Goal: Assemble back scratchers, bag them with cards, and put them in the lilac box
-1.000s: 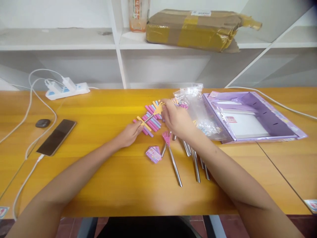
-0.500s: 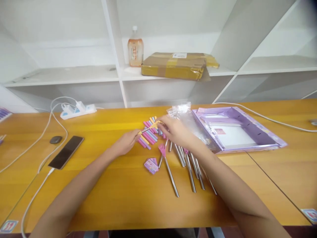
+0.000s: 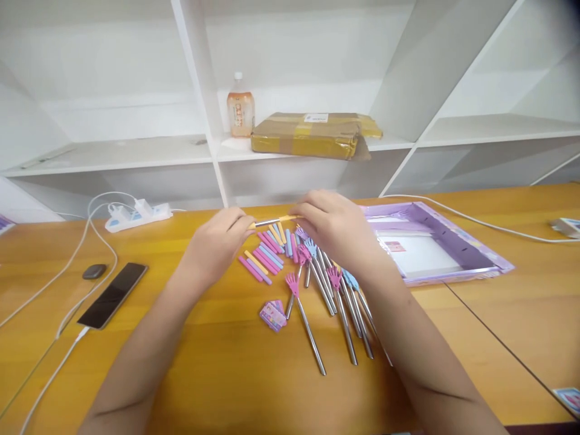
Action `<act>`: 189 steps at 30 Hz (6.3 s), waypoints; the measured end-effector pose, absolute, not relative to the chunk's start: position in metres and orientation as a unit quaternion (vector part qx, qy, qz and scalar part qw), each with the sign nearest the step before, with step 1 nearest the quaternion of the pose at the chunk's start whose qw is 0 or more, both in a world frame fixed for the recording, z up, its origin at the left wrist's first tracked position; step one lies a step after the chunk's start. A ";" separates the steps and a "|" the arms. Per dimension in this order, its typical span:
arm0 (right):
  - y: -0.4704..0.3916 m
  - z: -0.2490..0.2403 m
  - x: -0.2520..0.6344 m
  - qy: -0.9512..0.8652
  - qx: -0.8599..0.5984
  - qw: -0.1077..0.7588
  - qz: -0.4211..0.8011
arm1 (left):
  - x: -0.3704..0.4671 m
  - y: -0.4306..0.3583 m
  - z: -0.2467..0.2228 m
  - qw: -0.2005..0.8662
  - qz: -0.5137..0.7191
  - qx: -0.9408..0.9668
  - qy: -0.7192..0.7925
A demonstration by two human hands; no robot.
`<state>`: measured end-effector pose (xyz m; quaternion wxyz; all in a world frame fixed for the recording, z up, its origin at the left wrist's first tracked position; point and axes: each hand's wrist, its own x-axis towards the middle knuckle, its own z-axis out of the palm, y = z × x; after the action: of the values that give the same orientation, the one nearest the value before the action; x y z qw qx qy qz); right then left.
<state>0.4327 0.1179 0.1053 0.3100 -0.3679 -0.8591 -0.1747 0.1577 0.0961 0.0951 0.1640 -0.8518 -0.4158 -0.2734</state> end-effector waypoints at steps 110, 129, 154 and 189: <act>0.194 0.010 0.411 -0.899 -0.364 0.215 -0.117 | 0.154 0.170 -0.002 0.208 -0.212 -0.875 -0.382; 0.226 0.029 0.488 -0.828 -0.461 0.276 -0.160 | 0.065 0.202 0.028 0.190 -0.215 -0.805 -0.519; 0.239 0.026 0.640 -0.694 -0.596 0.380 -0.133 | -0.021 0.201 0.046 0.166 -0.273 -0.781 -0.537; 0.196 0.009 0.415 -0.886 -0.358 0.234 -0.180 | 0.134 0.162 0.023 0.108 -0.091 -0.886 -0.442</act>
<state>0.4153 0.1962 0.0095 0.2339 -0.3577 -0.8861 -0.1796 0.1338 0.1624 0.0228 0.1083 -0.8858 -0.4420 -0.0908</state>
